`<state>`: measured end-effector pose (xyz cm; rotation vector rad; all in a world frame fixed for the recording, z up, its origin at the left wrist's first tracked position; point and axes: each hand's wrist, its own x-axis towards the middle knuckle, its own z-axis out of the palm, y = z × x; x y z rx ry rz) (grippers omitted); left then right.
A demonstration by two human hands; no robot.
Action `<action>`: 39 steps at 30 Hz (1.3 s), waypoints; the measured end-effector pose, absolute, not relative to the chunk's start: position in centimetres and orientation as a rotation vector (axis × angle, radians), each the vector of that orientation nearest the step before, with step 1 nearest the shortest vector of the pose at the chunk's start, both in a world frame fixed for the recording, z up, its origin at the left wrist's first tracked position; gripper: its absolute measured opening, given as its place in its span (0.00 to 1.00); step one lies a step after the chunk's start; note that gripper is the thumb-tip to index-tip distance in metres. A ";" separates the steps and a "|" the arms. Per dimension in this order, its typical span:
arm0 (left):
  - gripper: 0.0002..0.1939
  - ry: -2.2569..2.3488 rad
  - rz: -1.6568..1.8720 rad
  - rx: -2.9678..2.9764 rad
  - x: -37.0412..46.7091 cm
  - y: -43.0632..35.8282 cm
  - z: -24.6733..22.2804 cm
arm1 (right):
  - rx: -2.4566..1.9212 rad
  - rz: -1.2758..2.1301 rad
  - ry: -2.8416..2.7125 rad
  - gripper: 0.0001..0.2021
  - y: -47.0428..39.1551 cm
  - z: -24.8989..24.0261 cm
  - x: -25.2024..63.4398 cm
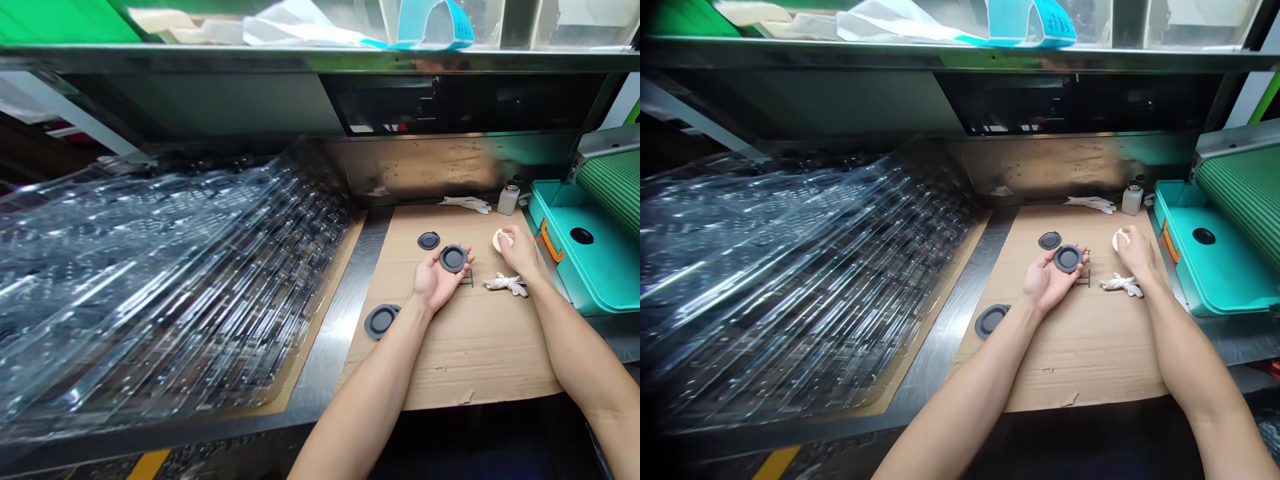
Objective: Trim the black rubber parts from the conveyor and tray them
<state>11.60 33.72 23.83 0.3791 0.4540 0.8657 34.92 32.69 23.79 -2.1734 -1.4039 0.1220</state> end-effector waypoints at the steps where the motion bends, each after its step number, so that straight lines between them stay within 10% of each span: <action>1: 0.17 0.482 0.899 0.480 11.8 33.5 23.8 | -2.182 0.141 -1.423 0.20 32.8 23.5 34.9; 7: 0.50 0.740 1.426 1.540 12.6 31.6 22.7 | -2.208 0.177 -1.465 0.21 32.8 23.5 34.2; 15: 0.57 0.843 1.451 2.018 12.6 30.8 22.2 | -2.171 0.118 -1.484 0.21 33.2 23.3 34.6; 21: 0.53 0.873 1.392 1.901 12.5 30.6 22.6 | -2.162 0.087 -1.498 0.21 33.4 23.1 34.7; 29: 0.06 1.080 1.321 1.541 11.8 32.0 23.9 | -2.182 0.096 -1.463 0.22 33.4 23.2 35.0; 39: 0.22 1.383 0.980 1.513 -3.6 28.8 27.8 | -2.148 0.187 -1.440 0.21 33.8 22.4 34.8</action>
